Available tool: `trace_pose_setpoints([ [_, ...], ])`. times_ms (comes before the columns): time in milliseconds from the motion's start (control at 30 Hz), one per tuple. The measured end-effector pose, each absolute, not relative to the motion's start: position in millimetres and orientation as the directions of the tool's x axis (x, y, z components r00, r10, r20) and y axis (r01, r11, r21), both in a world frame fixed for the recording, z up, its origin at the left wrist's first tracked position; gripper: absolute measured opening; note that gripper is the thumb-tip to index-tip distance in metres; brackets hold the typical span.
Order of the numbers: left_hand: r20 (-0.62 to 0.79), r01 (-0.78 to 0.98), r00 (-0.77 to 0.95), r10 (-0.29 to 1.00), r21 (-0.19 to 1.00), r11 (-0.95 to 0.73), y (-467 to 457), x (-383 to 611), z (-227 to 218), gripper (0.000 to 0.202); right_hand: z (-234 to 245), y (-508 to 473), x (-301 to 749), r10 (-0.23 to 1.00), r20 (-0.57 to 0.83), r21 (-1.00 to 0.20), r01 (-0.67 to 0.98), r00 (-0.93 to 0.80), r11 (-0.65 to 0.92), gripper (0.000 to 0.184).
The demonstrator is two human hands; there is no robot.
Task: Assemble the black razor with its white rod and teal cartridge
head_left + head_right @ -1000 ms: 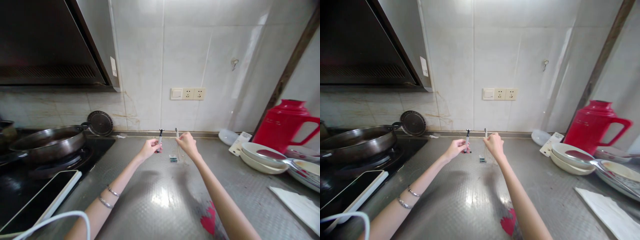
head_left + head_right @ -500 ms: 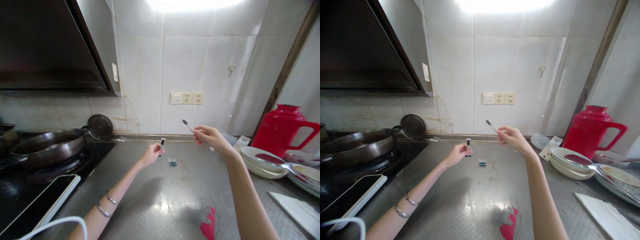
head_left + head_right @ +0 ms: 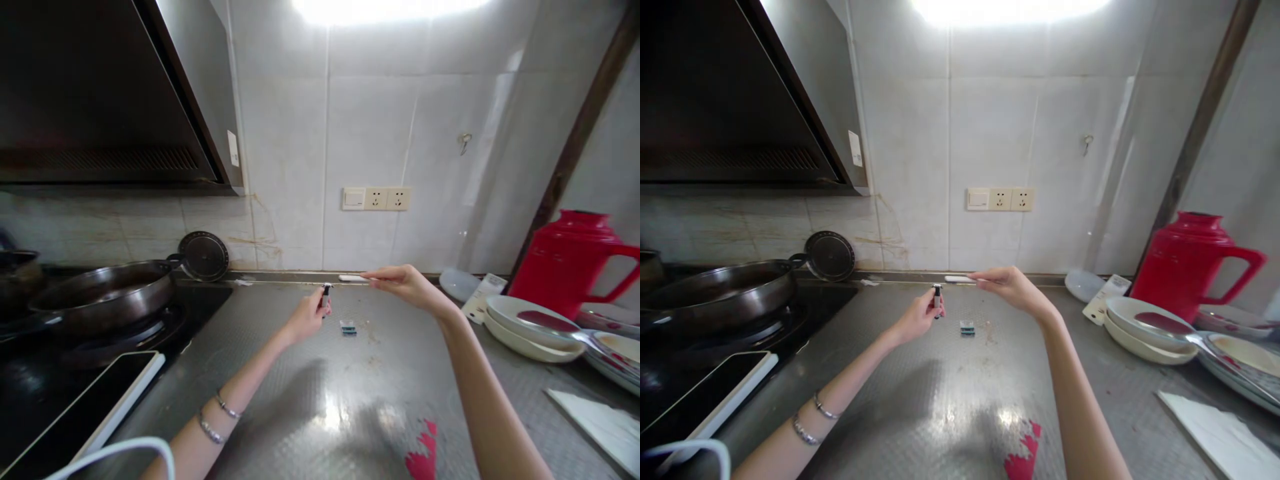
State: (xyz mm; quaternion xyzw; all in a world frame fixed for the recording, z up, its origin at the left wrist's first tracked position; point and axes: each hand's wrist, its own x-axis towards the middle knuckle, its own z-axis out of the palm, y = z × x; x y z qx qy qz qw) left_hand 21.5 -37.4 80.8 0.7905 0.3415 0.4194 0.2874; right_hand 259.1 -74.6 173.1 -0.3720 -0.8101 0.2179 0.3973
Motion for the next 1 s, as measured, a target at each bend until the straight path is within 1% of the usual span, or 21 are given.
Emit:
trace_pose_setpoints([
  [167,0.482,0.384,0.442,0.757,0.661,-0.645,-43,22,87,0.008,170,-71,251,0.777,0.436,-0.64,0.45,-0.454,0.622,0.032],
  [300,0.494,0.403,0.455,0.741,0.627,-0.666,-44,20,88,0.009,167,-65,246,0.776,0.445,-0.641,0.446,-0.447,0.625,0.031],
  [400,0.5,0.41,0.46,0.734,0.614,-0.675,-43,19,87,0.008,166,-62,244,0.772,0.46,-0.628,0.453,-0.44,0.632,0.032],
  [533,0.509,0.409,0.477,0.717,0.593,-0.693,-42,18,86,0.009,165,-61,244,0.77,0.427,-0.637,0.446,-0.474,0.628,0.033],
  [700,0.51,0.398,0.496,0.703,0.586,-0.706,-42,20,86,0.009,165,-62,248,0.794,0.449,-0.644,0.467,-0.41,0.606,0.029],
  [767,0.508,0.396,0.492,0.706,0.592,-0.702,-42,20,86,0.007,168,-65,249,0.786,0.444,-0.644,0.456,-0.431,0.614,0.03],
  [900,0.516,0.392,0.499,0.696,0.582,-0.712,-42,19,87,0.007,173,-71,247,0.769,0.385,-0.643,0.449,-0.51,0.62,0.032],
  [1000,0.538,0.408,0.509,0.673,0.537,-0.738,-44,19,88,0.008,171,-70,246,0.786,0.376,-0.656,0.459,-0.49,0.599,0.032],
])
